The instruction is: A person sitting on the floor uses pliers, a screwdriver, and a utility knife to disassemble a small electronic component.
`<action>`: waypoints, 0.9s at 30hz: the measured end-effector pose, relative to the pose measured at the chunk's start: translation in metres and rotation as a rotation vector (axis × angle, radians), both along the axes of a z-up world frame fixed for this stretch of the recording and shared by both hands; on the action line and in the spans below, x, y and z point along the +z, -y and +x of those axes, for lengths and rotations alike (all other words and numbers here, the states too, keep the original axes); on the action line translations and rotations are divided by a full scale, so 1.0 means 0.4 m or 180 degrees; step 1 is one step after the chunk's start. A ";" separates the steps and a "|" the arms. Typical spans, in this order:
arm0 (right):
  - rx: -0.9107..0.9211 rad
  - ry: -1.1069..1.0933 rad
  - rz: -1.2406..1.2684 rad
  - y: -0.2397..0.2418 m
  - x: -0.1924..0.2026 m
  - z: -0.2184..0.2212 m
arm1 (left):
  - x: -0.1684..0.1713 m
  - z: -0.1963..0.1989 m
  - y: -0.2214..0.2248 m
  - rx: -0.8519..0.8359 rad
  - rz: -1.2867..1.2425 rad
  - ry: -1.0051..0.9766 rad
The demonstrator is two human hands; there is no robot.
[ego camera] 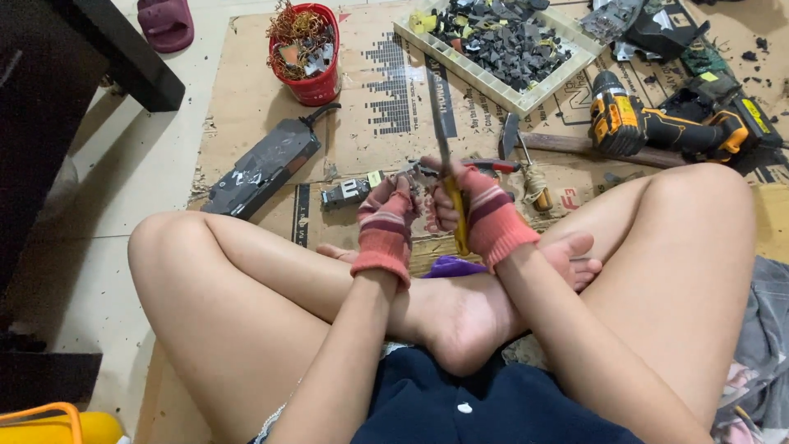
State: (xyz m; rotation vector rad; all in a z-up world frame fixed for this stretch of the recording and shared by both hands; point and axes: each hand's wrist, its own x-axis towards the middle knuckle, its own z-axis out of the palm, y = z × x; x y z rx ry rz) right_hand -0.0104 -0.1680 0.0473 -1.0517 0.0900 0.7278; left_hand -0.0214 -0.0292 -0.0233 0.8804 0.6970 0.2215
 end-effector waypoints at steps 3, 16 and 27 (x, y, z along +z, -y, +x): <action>-0.0038 -0.0060 0.0172 0.007 -0.027 0.013 | 0.055 -0.035 0.011 0.0109 -0.0422 0.0086; 0.0034 0.0248 -0.0105 -0.019 -0.054 -0.001 | 0.038 -0.023 0.006 0.0105 -0.0737 0.0301; -0.0237 0.0337 -0.0037 -0.031 0.045 -0.074 | 0.083 -0.012 0.001 -0.0007 -0.0516 -0.0238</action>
